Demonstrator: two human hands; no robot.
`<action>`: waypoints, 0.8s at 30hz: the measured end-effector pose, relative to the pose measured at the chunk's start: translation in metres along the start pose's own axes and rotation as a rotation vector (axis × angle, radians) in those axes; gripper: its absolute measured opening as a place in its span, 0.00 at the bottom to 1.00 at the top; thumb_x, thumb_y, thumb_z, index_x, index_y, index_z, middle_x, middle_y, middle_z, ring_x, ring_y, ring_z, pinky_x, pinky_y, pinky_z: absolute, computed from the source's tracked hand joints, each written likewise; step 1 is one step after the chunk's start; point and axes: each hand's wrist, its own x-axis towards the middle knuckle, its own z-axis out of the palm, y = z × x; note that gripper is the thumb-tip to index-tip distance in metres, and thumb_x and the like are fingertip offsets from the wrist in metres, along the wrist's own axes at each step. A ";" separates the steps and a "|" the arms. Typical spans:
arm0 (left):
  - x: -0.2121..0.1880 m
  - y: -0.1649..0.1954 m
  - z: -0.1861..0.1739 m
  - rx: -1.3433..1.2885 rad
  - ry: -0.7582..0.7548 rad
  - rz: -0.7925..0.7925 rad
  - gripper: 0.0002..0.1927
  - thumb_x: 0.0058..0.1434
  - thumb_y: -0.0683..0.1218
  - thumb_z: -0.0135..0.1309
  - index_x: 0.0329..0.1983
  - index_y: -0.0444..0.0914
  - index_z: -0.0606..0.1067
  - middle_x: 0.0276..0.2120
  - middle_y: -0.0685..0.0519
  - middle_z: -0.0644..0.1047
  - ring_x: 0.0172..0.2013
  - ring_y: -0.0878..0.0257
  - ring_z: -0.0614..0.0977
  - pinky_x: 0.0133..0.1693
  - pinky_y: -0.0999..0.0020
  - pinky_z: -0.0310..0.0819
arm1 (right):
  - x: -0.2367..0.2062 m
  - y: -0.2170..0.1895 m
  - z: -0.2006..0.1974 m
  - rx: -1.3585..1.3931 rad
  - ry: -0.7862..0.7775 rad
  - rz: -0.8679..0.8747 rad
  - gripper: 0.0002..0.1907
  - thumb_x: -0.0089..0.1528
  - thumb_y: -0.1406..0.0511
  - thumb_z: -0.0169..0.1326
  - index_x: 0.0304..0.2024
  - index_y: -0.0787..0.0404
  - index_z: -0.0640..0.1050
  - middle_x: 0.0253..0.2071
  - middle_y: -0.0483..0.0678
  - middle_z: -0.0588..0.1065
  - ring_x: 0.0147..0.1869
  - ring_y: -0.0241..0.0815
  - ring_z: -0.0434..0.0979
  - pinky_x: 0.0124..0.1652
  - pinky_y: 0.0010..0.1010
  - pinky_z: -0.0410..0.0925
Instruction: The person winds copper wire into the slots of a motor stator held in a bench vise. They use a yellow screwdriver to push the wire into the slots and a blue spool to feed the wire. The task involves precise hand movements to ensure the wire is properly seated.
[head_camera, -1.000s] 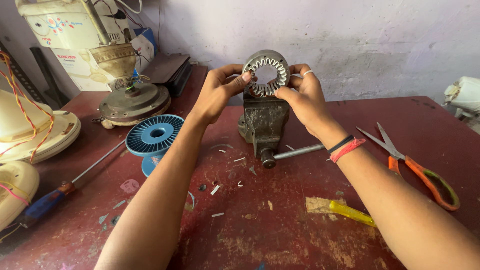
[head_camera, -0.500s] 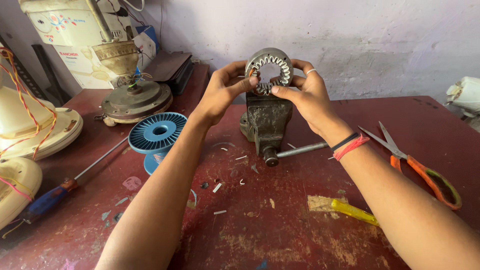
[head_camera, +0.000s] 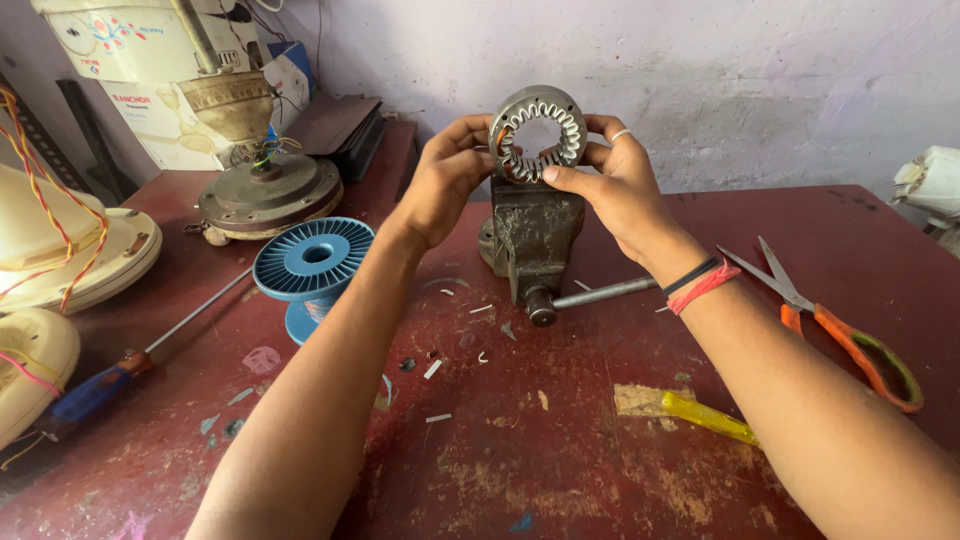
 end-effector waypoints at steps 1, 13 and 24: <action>-0.001 0.000 -0.001 0.010 -0.006 -0.003 0.27 0.58 0.38 0.53 0.63 0.29 0.69 0.53 0.44 0.76 0.55 0.55 0.77 0.64 0.57 0.68 | 0.000 0.000 0.001 -0.004 0.000 -0.010 0.34 0.58 0.70 0.63 0.63 0.70 0.63 0.51 0.57 0.78 0.58 0.42 0.78 0.58 0.32 0.73; -0.007 0.008 0.014 0.231 -0.046 -0.097 0.34 0.52 0.36 0.61 0.64 0.33 0.67 0.58 0.46 0.75 0.63 0.54 0.74 0.67 0.56 0.64 | 0.011 -0.008 -0.018 -0.146 -0.008 0.030 0.22 0.62 0.66 0.62 0.56 0.66 0.72 0.47 0.55 0.80 0.52 0.39 0.81 0.52 0.28 0.75; -0.005 0.017 0.017 0.286 -0.090 -0.163 0.42 0.50 0.40 0.64 0.69 0.35 0.62 0.63 0.44 0.72 0.65 0.53 0.72 0.67 0.55 0.63 | -0.005 -0.071 -0.120 -0.880 -0.173 0.382 0.06 0.56 0.69 0.61 0.31 0.69 0.84 0.26 0.54 0.82 0.29 0.40 0.80 0.32 0.27 0.72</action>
